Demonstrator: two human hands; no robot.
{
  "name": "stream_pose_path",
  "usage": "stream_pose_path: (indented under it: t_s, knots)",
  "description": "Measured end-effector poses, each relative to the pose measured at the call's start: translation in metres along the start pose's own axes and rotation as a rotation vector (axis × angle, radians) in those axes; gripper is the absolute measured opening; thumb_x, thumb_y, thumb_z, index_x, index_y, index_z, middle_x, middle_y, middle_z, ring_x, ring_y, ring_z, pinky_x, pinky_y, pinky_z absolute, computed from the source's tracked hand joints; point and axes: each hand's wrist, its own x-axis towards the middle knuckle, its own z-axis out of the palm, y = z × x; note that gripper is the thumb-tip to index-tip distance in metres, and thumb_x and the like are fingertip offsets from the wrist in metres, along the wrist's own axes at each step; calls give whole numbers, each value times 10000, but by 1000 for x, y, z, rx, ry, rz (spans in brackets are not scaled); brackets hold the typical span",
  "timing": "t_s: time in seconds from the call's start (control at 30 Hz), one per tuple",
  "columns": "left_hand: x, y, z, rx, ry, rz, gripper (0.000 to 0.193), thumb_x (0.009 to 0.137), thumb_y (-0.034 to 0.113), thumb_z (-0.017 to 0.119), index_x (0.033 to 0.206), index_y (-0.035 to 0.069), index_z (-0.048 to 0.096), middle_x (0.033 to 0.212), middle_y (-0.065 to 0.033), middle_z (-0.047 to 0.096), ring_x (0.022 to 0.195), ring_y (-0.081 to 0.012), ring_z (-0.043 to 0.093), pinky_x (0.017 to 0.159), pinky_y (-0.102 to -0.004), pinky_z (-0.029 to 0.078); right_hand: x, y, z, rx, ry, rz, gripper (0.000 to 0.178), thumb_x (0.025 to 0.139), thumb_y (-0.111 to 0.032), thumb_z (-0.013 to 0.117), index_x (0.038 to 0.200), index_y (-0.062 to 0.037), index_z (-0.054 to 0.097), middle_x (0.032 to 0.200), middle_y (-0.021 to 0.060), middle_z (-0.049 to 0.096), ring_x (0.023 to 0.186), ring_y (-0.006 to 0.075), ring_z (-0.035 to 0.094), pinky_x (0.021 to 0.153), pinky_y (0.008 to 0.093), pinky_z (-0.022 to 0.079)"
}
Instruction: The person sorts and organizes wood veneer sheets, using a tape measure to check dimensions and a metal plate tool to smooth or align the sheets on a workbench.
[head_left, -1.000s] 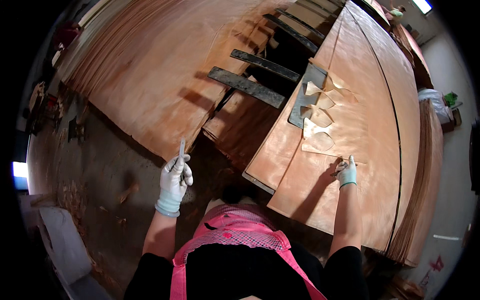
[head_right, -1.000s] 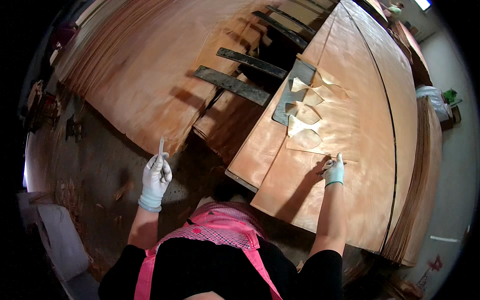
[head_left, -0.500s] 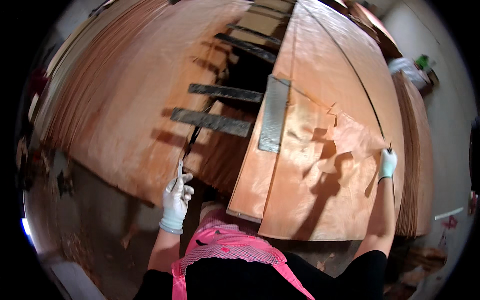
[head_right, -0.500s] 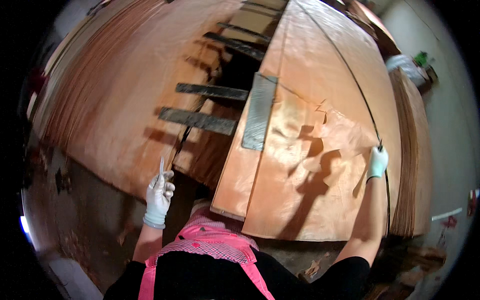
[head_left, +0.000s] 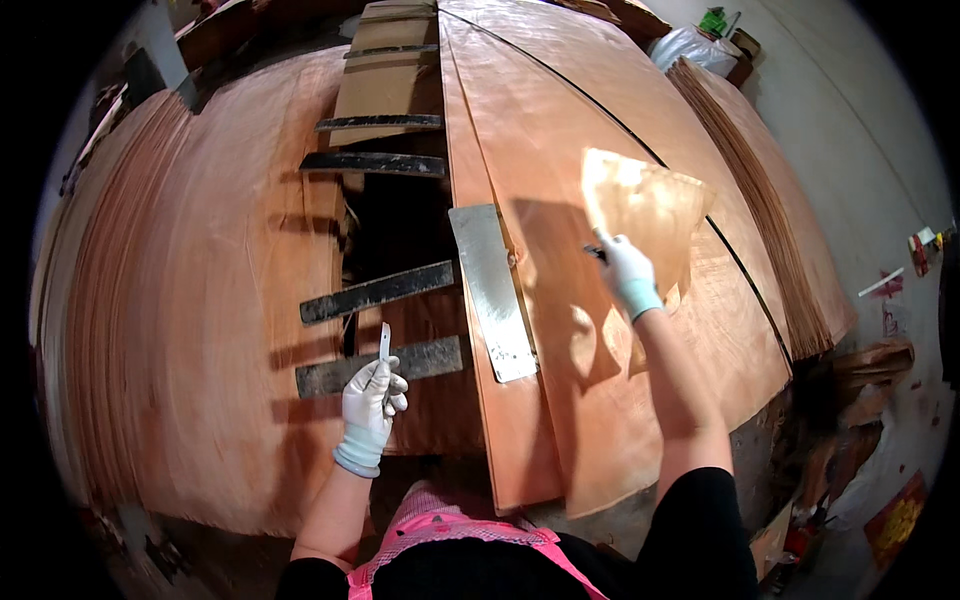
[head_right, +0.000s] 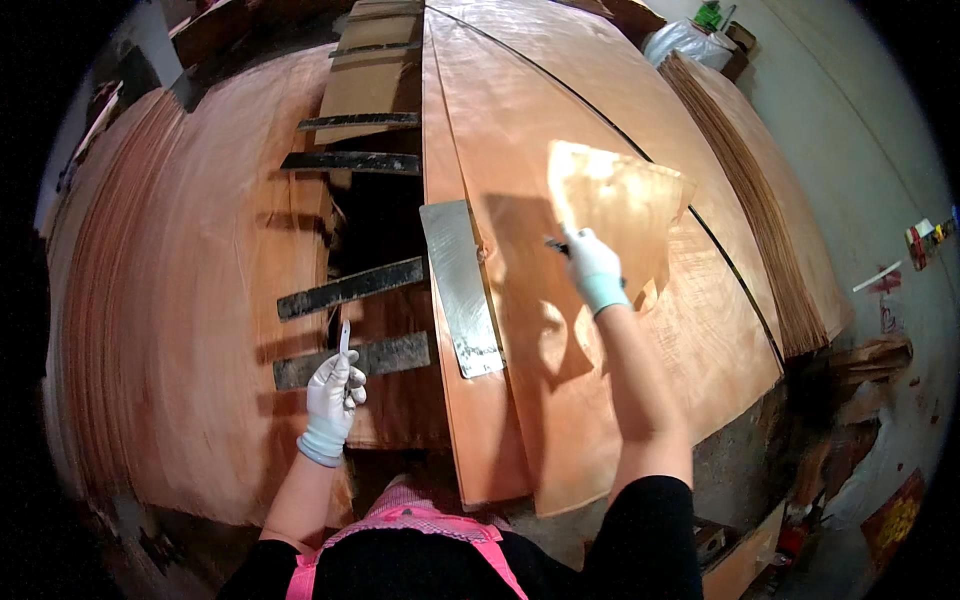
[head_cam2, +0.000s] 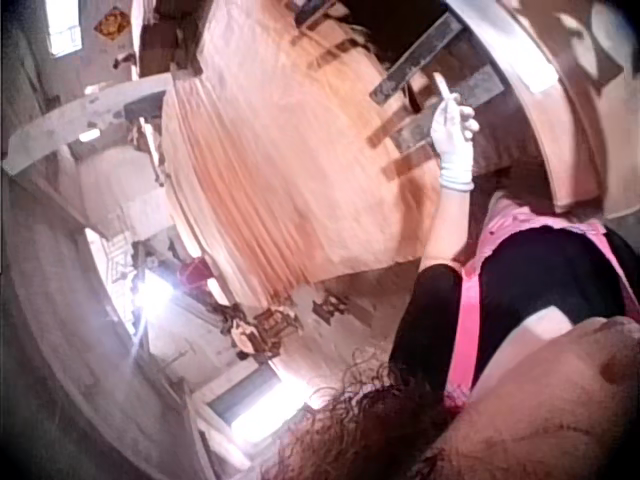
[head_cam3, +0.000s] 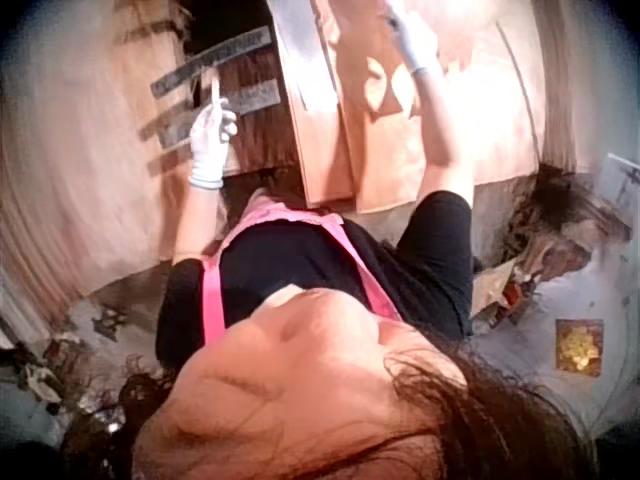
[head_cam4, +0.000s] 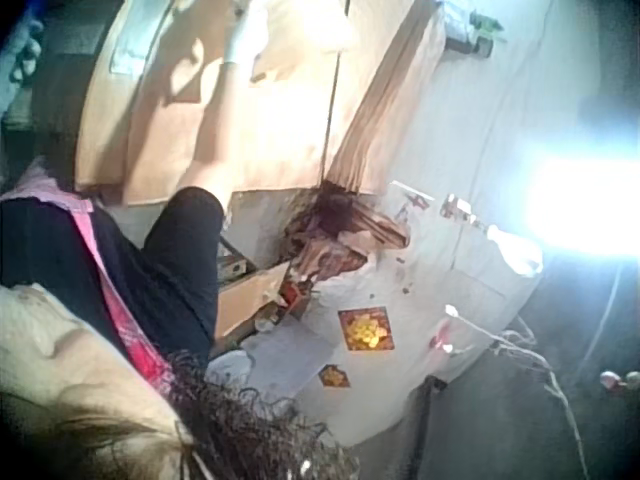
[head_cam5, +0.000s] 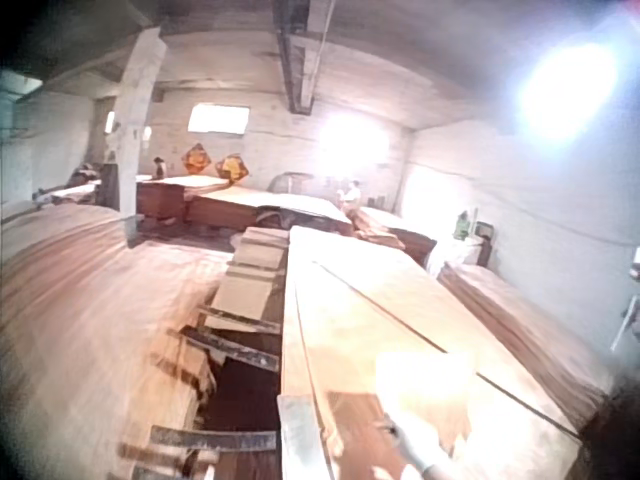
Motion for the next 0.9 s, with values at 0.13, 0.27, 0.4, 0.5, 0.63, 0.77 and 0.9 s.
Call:
stream_pose_path:
  t_s: [0.13, 0.27, 0.4, 0.5, 0.63, 0.77, 0.9]
  knots:
    - [49, 22, -2, 44, -29, 37, 261, 954, 248, 601, 1058, 9, 617, 701, -52, 628, 479, -80, 547, 410, -164, 399, 1, -54, 55, 123, -96, 28, 478, 861, -133, 566, 1325, -230, 505, 1055, 143, 608, 898, 344, 629, 779, 440, 517]
    - [108, 35, 28, 169, -47, 40, 242, 965, 220, 580, 1072, 4, 612, 693, -35, 603, 470, -60, 510, 411, -159, 381, -11, -76, 94, 169, -227, 89, 565, 865, -272, 608, 1390, -170, 424, 1124, 162, 592, 993, 360, 608, 833, 438, 504]
    - [172, 42, 65, 258, -173, 58, 318, 951, 188, 584, 1188, -22, 550, 800, -44, 596, 534, -63, 501, 454, -172, 381, -28, -88, 92, 200, -238, 96, 649, 865, -335, 616, 1432, -143, 368, 1156, 172, 575, 981, 358, 618, 816, 432, 517]
    - [229, 20, 101, 650, -224, 246, 461, 879, 208, 655, 1261, -6, 508, 897, -70, 614, 639, -128, 586, 582, -253, 484, -47, -85, 101, 212, -205, 127, 526, 865, -307, 616, 1346, -159, 460, 1092, 155, 599, 934, 342, 630, 780, 431, 519]
    - [279, 5, 166, 1221, -137, 449, 582, 777, 277, 732, 1261, 34, 518, 1094, -154, 631, 1008, -319, 623, 870, -389, 495, -55, -83, 109, 313, -161, 154, 337, 878, -278, 595, 1204, -196, 565, 1039, 124, 614, 846, 341, 640, 725, 429, 522]
    - [313, -10, 198, 1368, -79, 569, 639, 761, 316, 761, 1279, 50, 496, 1189, -194, 567, 1049, -356, 600, 886, -425, 496, -27, -96, 103, 368, -173, 174, 291, 865, -197, 568, 1156, -214, 581, 1054, 91, 604, 898, 329, 636, 744, 438, 521]
    - [315, -3, 228, 1590, -140, 466, 781, 720, 350, 794, 1339, 41, 431, 1231, -199, 526, 1078, -353, 587, 898, -416, 492, -15, -95, 105, 413, -193, 190, 331, 853, -175, 575, 1179, -228, 566, 1044, 92, 597, 914, 340, 628, 751, 440, 521]
